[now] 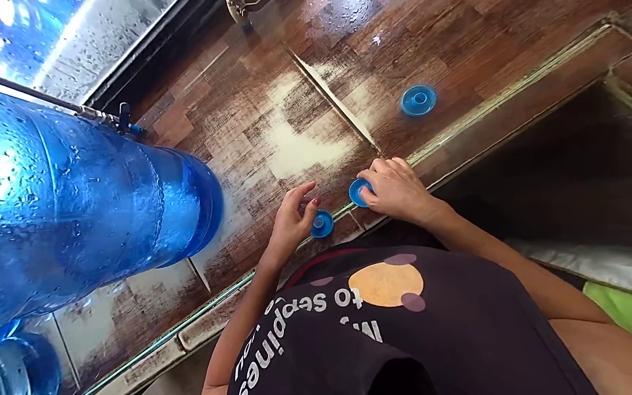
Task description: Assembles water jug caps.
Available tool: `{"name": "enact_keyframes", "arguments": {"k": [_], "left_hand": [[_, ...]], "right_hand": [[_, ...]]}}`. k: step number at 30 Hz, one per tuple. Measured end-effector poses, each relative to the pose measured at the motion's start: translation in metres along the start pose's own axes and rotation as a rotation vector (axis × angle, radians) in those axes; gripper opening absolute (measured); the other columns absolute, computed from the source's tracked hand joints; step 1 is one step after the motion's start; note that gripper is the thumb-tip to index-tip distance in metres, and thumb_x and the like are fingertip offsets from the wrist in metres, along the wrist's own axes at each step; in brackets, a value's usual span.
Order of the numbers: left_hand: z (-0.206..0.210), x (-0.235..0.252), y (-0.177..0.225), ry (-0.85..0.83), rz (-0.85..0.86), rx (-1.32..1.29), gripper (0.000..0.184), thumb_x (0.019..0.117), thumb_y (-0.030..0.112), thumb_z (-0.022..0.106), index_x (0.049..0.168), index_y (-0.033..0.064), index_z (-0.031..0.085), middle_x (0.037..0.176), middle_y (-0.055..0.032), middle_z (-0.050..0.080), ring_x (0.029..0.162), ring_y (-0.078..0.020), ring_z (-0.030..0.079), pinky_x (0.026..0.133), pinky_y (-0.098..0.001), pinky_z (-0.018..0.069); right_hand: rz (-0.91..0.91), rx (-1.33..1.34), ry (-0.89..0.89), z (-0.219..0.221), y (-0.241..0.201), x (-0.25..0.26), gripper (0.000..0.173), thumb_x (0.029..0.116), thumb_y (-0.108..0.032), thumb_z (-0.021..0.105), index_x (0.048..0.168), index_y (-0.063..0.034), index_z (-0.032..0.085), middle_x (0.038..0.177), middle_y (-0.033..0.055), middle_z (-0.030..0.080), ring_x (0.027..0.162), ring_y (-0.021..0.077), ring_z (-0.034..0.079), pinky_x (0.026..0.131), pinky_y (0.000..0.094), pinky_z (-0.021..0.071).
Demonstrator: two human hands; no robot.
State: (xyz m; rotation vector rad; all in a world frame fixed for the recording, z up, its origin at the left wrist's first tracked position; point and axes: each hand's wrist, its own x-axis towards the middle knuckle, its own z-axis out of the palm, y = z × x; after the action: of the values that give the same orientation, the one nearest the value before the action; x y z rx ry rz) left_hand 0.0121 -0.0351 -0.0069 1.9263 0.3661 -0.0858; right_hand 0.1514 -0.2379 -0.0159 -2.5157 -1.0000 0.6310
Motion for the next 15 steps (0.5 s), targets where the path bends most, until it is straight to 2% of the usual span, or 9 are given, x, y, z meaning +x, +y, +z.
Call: {"name": "enact_keyframes", "arguments": {"k": [3,5,7,11,15], "left_hand": [[-0.001,-0.002,-0.001,0.008,-0.004,0.038,0.040,0.1042,0.020,0.057,0.141,0.0041,0.058,0.135,-0.0179,0.059,0.110,-0.0204,0.066,0.093,-0.0371,0.0564],[-0.003,-0.002,-0.001,0.011,-0.008,0.071,0.040,0.1040,0.020,0.057,0.141,0.0037,0.059,0.136,-0.0191,0.060,0.114,-0.0226,0.066,0.097,-0.0388,0.0556],[-0.004,-0.003,0.000,0.013,-0.006,0.095,0.039,0.1042,0.018,0.057,0.140,0.0026,0.059,0.137,-0.0199,0.060,0.115,-0.0241,0.065,0.098,-0.0398,0.0545],[-0.004,-0.004,0.000,0.006,-0.011,0.097,0.039,0.1046,0.019,0.056,0.140,0.0016,0.059,0.135,-0.0196,0.061,0.114,-0.0229,0.065,0.098,-0.0390,0.0541],[-0.001,-0.004,-0.002,-0.011,-0.010,0.101,0.038,0.1042,0.018,0.056,0.139,0.0016,0.060,0.133,-0.0200,0.061,0.110,-0.0220,0.066,0.095,-0.0377,0.0550]], "right_hand": [[0.030,-0.012,0.064,-0.007,0.012,0.005,0.036,0.0932,-0.025,0.061,0.117,-0.0007,0.072,0.110,0.0272,0.063,0.106,0.0453,0.061,0.099,0.0634,0.0393],[0.069,0.020,0.163,-0.020,0.028,0.012,0.039,0.0946,-0.027,0.063,0.120,0.0021,0.069,0.113,0.0336,0.061,0.107,0.0525,0.059,0.094,0.0687,0.0420],[0.174,0.045,0.269,-0.040,0.045,0.019,0.041,0.0982,-0.026,0.061,0.125,0.0049,0.065,0.121,0.0381,0.057,0.114,0.0575,0.055,0.095,0.0724,0.0410],[0.398,0.050,0.475,-0.073,0.081,0.037,0.044,0.1003,-0.023,0.056,0.129,0.0098,0.060,0.131,0.0405,0.051,0.125,0.0591,0.047,0.102,0.0717,0.0350],[0.464,0.042,0.440,-0.079,0.099,0.054,0.047,0.1005,-0.029,0.058,0.129,0.0078,0.060,0.135,0.0384,0.048,0.130,0.0570,0.044,0.105,0.0691,0.0333]]}}
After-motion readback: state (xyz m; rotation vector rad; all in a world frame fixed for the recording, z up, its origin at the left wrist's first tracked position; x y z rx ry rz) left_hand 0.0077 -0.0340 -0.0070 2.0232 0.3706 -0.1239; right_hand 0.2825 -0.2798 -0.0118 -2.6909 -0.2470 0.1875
